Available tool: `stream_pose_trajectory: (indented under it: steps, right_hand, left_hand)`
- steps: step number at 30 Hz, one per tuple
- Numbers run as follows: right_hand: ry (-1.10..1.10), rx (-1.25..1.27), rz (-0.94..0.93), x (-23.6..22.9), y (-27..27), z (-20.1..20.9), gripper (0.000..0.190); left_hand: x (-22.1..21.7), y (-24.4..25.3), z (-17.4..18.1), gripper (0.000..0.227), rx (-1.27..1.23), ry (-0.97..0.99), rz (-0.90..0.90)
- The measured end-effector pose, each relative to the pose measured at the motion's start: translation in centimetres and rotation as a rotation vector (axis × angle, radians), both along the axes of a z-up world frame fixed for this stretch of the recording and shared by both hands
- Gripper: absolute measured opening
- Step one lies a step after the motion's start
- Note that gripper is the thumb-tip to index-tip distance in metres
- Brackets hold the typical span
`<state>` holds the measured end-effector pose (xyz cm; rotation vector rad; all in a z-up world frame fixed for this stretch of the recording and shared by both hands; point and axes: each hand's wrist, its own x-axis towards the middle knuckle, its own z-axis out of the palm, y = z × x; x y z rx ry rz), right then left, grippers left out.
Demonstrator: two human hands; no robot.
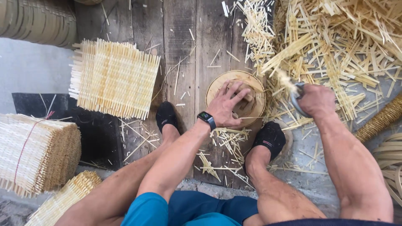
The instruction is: The person trims the edges of a woven bamboo base with shears, fits a circular frame onto a square woven mat, and presses it into a mold. They then trim the excess matting and secure the frame to complete the basket base.
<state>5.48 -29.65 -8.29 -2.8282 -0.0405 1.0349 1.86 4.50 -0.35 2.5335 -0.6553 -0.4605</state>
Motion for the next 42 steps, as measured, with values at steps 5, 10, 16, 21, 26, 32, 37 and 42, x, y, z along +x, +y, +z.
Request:
stream_pose_trajectory:
  steps: [5,10,16,21,26,32,37,42]
  right_hand:
    - [-0.181,-0.024,-0.424,-2.9,-3.6,-5.9,0.066]
    - [-0.262,-0.073,-0.515,-4.8,0.4,-3.2,0.09]
    - [0.016,0.819,-0.756,-5.0,8.0,0.0,0.024]
    - [0.074,0.826,-0.921,-5.1,8.2,-1.7,0.027]
    - [0.145,0.843,-0.769,-5.2,7.4,0.1,0.031]
    - [0.297,0.984,-0.887,-8.3,7.7,-0.5,0.028]
    - [0.283,1.008,-0.998,-8.5,7.9,-0.8,0.028]
    - [0.264,1.064,-1.109,-8.7,7.9,0.4,0.027]
  left_hand:
    - [3.0,2.1,-5.3,0.085,-0.16,0.097,0.355]
    - [7.2,2.0,-7.9,0.068,-0.114,0.297,0.611]
    - [8.3,-1.6,-11.1,0.039,-0.192,0.558,0.61]
    - [8.0,-3.5,-8.2,0.033,-0.003,0.391,0.725]
    - [6.3,0.1,-8.8,0.037,-0.165,0.122,0.8]
    - [-2.7,8.1,-12.4,0.029,-0.265,0.572,1.026]
    - [-2.3,7.4,-9.5,0.028,-0.568,0.825,1.322]
    - [-3.5,7.6,-12.2,0.03,-0.566,0.655,1.288]
